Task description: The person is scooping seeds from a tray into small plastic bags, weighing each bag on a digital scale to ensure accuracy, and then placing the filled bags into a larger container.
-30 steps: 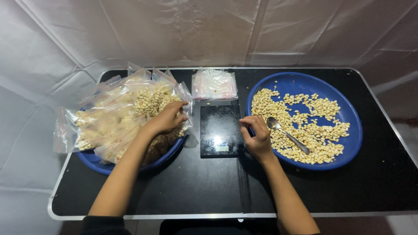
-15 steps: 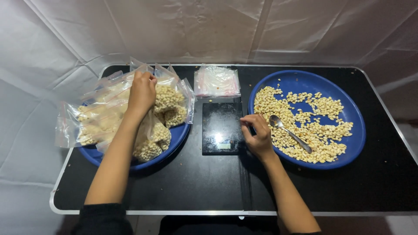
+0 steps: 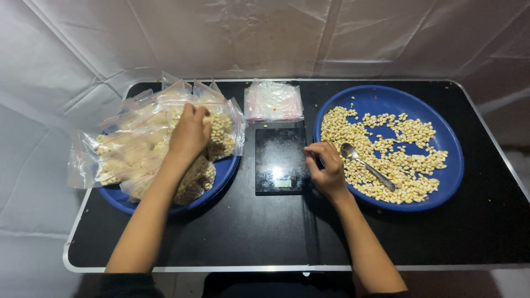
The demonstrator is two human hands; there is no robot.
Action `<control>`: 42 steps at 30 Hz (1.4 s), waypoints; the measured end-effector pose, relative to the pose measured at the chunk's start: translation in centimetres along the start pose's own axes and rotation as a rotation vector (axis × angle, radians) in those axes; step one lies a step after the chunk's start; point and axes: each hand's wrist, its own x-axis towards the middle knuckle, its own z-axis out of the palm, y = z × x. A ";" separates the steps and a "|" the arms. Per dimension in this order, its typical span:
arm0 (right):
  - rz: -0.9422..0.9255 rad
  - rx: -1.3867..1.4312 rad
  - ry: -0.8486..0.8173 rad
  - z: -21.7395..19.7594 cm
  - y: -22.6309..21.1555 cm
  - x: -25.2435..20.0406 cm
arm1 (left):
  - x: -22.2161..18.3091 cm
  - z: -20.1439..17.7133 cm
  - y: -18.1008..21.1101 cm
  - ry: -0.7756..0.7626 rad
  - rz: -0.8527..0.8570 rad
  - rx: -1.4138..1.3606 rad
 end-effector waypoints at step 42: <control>-0.164 -0.239 -0.150 -0.2 1.9 -0.9 | 11.2 21.2 4.3 0.198 -0.030 0.340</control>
